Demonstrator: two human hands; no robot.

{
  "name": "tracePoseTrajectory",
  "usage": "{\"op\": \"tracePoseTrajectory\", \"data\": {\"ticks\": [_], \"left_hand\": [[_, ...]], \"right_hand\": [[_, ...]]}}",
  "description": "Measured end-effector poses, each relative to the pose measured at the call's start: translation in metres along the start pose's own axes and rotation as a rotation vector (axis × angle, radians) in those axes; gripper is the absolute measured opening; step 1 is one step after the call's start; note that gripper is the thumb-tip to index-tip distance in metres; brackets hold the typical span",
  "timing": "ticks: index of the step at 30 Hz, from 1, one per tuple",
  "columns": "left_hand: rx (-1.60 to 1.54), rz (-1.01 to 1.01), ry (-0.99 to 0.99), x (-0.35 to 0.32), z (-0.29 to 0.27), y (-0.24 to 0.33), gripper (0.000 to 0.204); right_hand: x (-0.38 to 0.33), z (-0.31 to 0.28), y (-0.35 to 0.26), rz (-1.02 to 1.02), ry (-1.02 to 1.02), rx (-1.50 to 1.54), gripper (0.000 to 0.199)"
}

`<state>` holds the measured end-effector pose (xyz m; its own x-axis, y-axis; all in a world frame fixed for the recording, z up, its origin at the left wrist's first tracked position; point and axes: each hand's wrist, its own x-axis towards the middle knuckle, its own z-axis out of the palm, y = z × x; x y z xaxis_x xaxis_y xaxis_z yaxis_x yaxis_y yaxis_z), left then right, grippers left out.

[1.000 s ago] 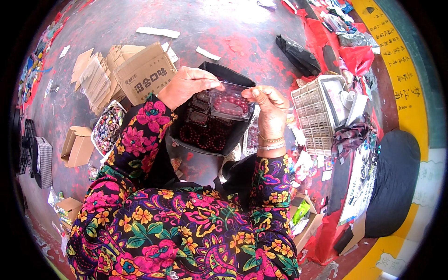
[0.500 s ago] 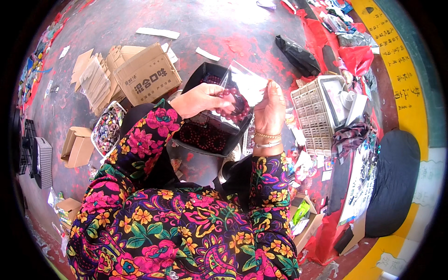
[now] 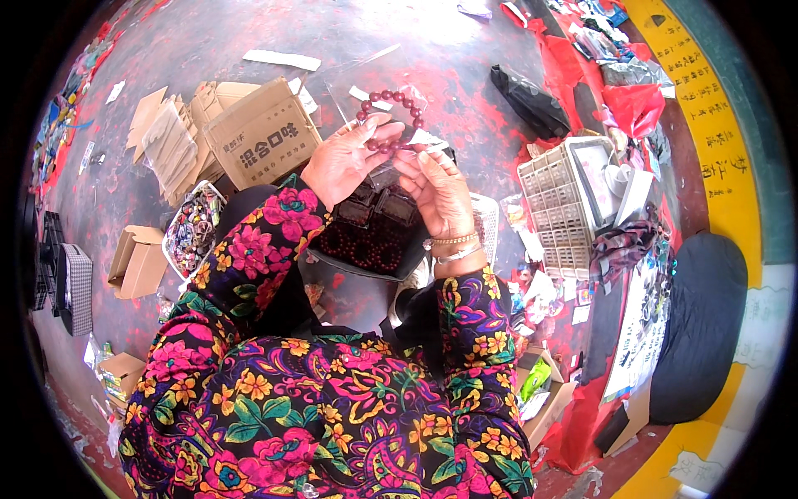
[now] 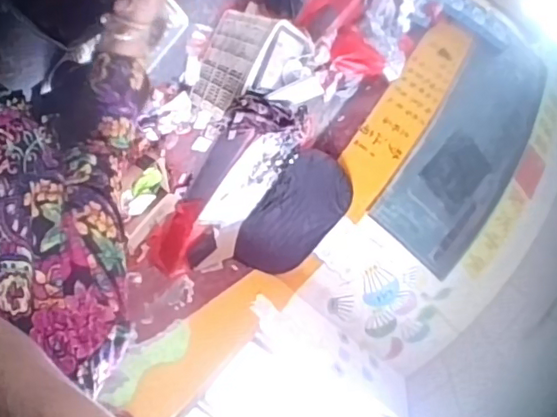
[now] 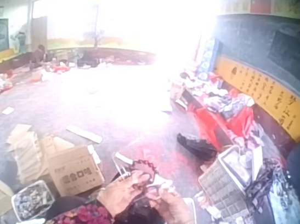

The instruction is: The person sits on the floor and packs red beads from a black container into small clear plastic bags. They seal the bags and place them into a white plastic basket, repeating the process throughout the video.

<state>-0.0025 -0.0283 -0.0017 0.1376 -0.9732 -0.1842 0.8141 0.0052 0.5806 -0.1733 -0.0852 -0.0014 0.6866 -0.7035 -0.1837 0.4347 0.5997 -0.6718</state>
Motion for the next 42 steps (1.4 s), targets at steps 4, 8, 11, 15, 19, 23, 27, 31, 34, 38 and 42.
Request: {"op": "tracePoseTrajectory", "data": {"ticks": [4,8,11,15,19,23,27,31,34,38,42], "left_hand": [[-0.023,0.048,-0.160,0.002,0.009,-0.010,0.034],[0.121,-0.009,-0.142,0.004,0.010,-0.018,0.037],[0.243,-0.050,-0.064,0.000,0.012,-0.014,0.041],[0.248,-0.108,-0.074,0.001,0.003,-0.004,0.040],[0.326,-0.126,-0.116,-0.004,0.002,-0.001,0.038],[0.375,-0.163,-0.125,-0.008,-0.004,0.003,0.038],[0.424,-0.186,-0.075,-0.008,-0.009,0.000,0.038],[0.464,-0.207,-0.066,-0.005,-0.007,-0.007,0.037],[0.526,-0.215,-0.022,-0.008,0.001,-0.006,0.034],[0.535,-0.218,-0.048,-0.006,0.003,-0.008,0.032],[0.557,-0.151,-0.014,-0.011,0.003,-0.002,0.031]], "right_hand": [[0.005,0.012,0.008,-0.109,0.046,0.045,0.013],[0.003,0.013,-0.013,-0.161,0.236,-0.084,0.010],[-0.012,-0.024,-0.051,-0.294,0.301,-0.240,0.014],[-0.056,-0.088,-0.082,-0.414,0.507,-0.358,0.016],[-0.107,-0.191,-0.046,-0.321,0.760,-0.429,0.022],[-0.141,-0.284,0.039,-0.095,0.957,-0.134,0.012],[-0.142,-0.330,0.103,-0.006,0.976,0.272,0.008],[-0.121,-0.344,0.113,-0.125,0.988,0.219,0.007],[-0.105,-0.342,0.109,-0.032,1.043,0.234,0.022],[-0.112,-0.366,0.126,0.292,1.435,0.043,0.026],[-0.119,-0.382,0.158,0.318,1.386,0.047,0.021]]}}
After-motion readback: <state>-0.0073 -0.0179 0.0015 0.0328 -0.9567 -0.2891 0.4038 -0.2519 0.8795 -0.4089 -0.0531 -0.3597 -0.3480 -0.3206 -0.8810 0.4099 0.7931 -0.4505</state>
